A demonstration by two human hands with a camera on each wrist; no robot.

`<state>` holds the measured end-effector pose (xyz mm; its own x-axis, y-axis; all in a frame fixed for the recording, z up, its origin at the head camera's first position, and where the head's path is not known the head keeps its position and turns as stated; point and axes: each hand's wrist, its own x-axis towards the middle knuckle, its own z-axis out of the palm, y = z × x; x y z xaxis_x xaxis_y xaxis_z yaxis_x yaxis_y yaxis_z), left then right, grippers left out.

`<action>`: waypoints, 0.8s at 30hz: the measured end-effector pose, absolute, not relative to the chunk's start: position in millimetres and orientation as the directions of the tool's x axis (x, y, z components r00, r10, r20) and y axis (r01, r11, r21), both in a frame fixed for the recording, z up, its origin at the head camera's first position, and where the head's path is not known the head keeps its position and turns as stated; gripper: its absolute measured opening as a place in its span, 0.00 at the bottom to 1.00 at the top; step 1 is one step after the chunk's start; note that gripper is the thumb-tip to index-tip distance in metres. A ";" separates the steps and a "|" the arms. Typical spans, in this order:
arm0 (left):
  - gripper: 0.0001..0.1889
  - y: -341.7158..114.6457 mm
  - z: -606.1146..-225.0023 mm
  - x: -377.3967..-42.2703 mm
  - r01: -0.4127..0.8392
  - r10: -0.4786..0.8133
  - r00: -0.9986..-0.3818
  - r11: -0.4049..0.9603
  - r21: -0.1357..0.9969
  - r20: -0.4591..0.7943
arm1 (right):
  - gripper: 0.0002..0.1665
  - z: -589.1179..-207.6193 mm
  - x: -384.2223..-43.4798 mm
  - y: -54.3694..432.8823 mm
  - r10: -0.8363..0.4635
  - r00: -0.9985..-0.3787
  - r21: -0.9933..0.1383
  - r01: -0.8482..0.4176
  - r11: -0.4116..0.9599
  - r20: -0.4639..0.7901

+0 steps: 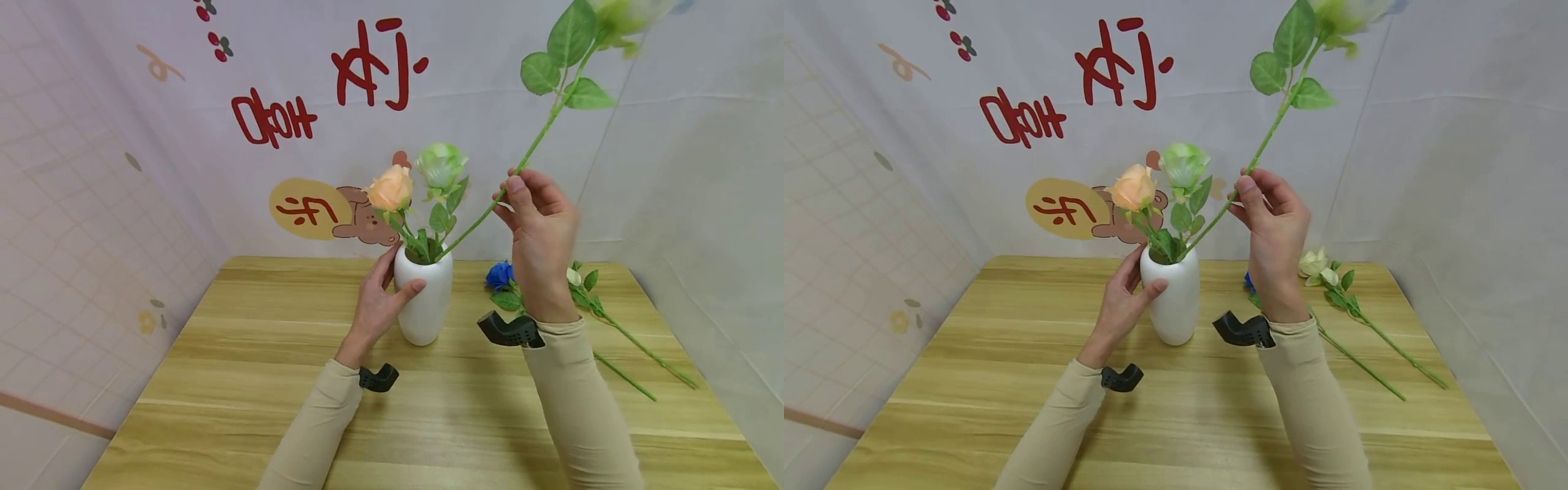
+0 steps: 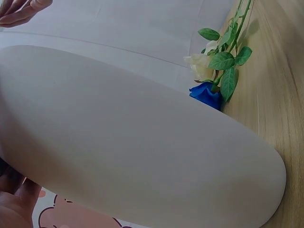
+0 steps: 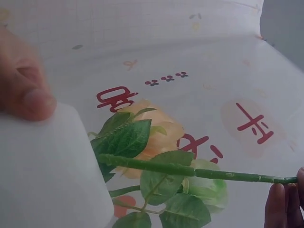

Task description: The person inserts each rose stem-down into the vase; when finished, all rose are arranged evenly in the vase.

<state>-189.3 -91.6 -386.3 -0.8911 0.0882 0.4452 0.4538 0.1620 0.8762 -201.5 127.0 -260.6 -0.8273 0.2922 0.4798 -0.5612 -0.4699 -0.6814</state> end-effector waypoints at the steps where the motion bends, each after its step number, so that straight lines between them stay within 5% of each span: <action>1: 0.55 -91.4 -386.3 -189.4 0.456 0.088 -0.890 0.161 0.876 0.447 | 0.08 -261.2 -202.4 125.2 0.290 -0.827 -0.688 -0.562 -0.459 0.483; 16: 0.54 -91.1 -385.7 -189.5 0.451 0.085 -0.893 0.159 0.878 0.443 | 0.07 -287.1 -206.8 103.3 0.210 -0.852 -0.809 -0.521 -0.270 0.479; 24: 0.51 -90.5 -386.8 -186.4 0.446 0.083 -0.895 0.149 0.883 0.438 | 0.16 -306.9 -201.2 94.5 0.168 -0.855 -0.857 -0.509 -0.084 0.491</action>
